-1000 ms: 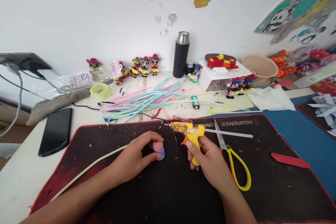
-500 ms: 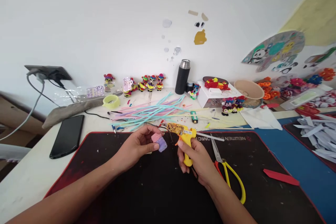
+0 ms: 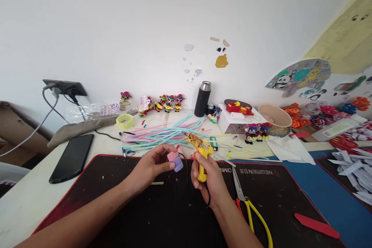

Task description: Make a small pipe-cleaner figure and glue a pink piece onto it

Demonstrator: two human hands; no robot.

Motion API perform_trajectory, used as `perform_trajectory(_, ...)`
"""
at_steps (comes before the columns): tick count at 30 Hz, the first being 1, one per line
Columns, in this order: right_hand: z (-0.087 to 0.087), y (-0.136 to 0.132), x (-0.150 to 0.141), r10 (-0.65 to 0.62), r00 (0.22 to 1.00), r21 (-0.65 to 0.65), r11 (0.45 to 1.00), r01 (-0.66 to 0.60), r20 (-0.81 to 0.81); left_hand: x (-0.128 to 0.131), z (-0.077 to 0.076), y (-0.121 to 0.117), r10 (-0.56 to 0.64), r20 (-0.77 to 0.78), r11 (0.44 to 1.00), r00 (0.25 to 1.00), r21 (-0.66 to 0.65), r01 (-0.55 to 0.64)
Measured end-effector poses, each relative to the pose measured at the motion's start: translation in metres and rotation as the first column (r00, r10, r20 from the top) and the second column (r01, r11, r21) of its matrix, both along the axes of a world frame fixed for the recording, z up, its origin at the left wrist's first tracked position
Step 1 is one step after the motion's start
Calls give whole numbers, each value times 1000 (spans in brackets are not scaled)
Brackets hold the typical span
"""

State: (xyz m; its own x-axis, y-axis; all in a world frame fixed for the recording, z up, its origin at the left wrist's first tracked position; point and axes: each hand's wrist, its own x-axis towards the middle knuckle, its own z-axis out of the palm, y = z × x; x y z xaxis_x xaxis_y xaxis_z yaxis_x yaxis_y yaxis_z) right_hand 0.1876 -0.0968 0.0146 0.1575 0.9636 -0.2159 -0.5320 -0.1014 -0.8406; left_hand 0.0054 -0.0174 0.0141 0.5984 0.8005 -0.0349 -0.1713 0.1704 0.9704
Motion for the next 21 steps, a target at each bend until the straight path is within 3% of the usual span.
perform_trajectory(5,-1,-16,-2,-12,996,22,1000,14,-83,2,-1,3,-26,6,1000,1000,-13,26)
perform_trajectory(10,-9,-29,-8,13,995,-40,999,-17,-96,3,1,-2,-44,16,998,999,-54,45)
perform_trajectory(21,-13,-31,-15,-23,1000,-112,993,23,-3,6,5,-19,-53,69,989,996,-136,62)
